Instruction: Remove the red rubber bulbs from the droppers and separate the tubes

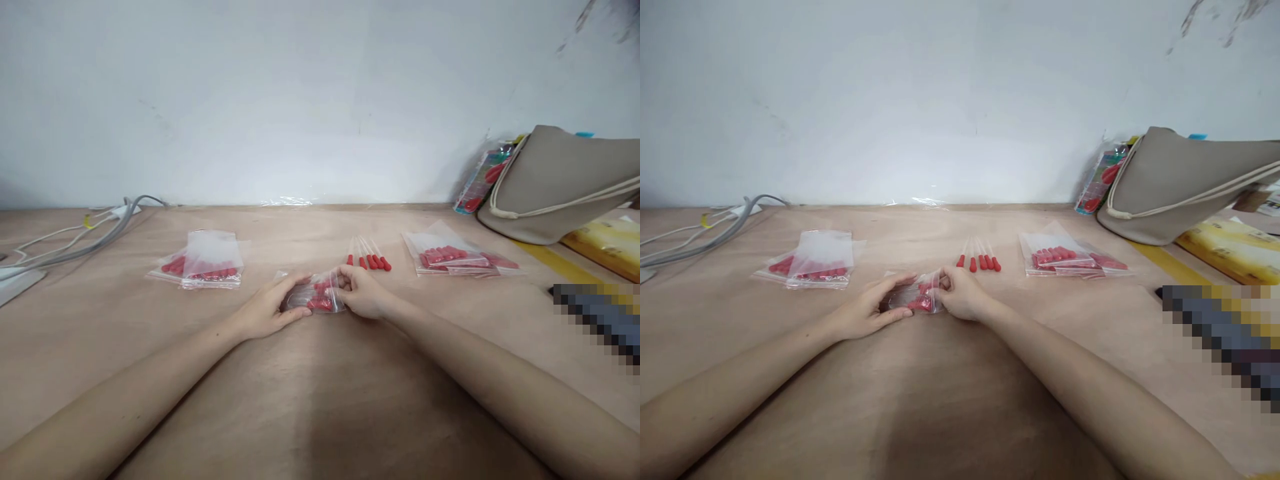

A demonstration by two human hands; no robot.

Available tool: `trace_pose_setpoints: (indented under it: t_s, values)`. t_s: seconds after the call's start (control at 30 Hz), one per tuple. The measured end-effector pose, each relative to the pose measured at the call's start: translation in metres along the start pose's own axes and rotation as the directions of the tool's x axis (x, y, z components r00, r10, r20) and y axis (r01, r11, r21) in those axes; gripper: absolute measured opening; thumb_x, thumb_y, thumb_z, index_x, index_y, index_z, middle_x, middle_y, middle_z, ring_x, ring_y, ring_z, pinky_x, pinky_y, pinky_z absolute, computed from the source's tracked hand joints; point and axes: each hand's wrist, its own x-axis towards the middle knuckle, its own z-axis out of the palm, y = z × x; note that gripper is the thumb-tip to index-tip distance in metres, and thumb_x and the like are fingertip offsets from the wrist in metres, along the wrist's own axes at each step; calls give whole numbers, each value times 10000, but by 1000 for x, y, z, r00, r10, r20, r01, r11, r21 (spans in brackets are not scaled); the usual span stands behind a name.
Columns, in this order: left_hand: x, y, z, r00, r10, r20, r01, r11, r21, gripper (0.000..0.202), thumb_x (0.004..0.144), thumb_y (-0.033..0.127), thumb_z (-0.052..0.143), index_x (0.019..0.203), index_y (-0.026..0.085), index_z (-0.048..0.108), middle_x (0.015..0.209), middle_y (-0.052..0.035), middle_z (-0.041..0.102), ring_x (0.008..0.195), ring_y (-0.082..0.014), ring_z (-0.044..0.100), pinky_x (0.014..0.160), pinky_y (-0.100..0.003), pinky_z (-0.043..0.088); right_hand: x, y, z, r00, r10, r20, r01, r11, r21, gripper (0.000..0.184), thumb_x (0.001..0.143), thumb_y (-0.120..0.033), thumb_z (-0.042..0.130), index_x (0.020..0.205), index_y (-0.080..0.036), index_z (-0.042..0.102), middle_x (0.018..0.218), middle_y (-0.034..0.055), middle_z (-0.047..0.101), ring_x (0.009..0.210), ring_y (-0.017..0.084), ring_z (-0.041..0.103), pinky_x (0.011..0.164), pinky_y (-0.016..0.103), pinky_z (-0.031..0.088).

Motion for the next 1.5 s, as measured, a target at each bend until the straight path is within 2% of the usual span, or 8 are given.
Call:
trace_pose_setpoints:
  t_s: [0.27, 0.47, 0.67, 0.77, 0.97, 1.27, 1.43, 1.5]
  values:
    - [1, 1, -2, 999, -25, 20, 25, 999, 24, 507, 833, 437, 507, 1273, 216, 386, 1157, -80, 553, 918, -203, 553, 743, -322, 471, -10, -4, -37, 995, 99, -15, -89, 945, 314, 277, 602, -159, 740, 781, -166, 528, 733, 2, 648, 627, 88, 602, 603, 223, 509]
    - [2, 3, -2, 998, -54, 37, 53, 998, 43, 498, 839, 439, 496, 1275, 228, 387, 1066, -61, 575, 810, -176, 532, 693, -306, 452, -19, -28, -90, 983, 76, -168, -35, 971, 235, 192, 655, -162, 703, 799, -153, 576, 725, 29, 668, 642, 101, 634, 631, 217, 523]
    - [1, 2, -1, 999, -31, 27, 30, 999, 25, 493, 836, 443, 496, 1272, 240, 389, 1132, -67, 541, 890, -190, 527, 727, -310, 454, -27, -19, -130, 795, -305, -525, 219, 950, -221, 161, 719, -246, 636, 861, -185, 591, 860, 55, 680, 752, 155, 642, 681, 315, 536]
    - [1, 1, -1, 999, -35, 24, 34, 999, 31, 501, 832, 453, 495, 1272, 234, 394, 1088, -71, 553, 844, -184, 534, 729, -323, 459, -22, 9, -131, 730, -544, -413, 202, 749, -630, 185, 777, -281, 556, 930, -189, 607, 928, 72, 671, 817, 193, 635, 749, 371, 516]
    - [2, 3, -2, 999, -22, 23, 22, 999, 33, 484, 837, 436, 492, 1270, 237, 410, 1086, -66, 557, 874, -193, 535, 760, -330, 453, -18, 36, -123, 832, -549, -75, 168, 379, -910, 265, 848, -211, 404, 1005, -172, 614, 1001, 98, 650, 895, 210, 617, 776, 348, 481]
    - [2, 3, -2, 1000, -18, 25, 17, 999, 34, 493, 834, 443, 498, 1268, 225, 413, 1054, -67, 561, 856, -185, 532, 767, -329, 450, -21, 24, -129, 889, -450, 83, 275, 381, -883, 292, 759, -158, 467, 996, -188, 635, 961, 72, 646, 859, 200, 606, 776, 339, 472]
    - [2, 3, -2, 999, -30, 24, 29, 999, 27, 489, 835, 438, 499, 1273, 241, 406, 1102, -61, 556, 889, -193, 529, 771, -329, 452, -21, 13, -108, 760, -631, -154, 254, 507, -824, 181, 728, -199, 525, 853, -178, 655, 834, 70, 628, 787, 189, 588, 715, 318, 466]
    - [2, 4, -2, 999, -43, 23, 42, 999, 26, 490, 833, 439, 502, 1273, 245, 406, 1123, -59, 551, 910, -198, 529, 769, -325, 455, -21, 10, -89, 777, -590, -219, 256, 613, -747, 138, 743, -225, 534, 796, -186, 656, 754, 53, 626, 697, 168, 576, 628, 293, 457]
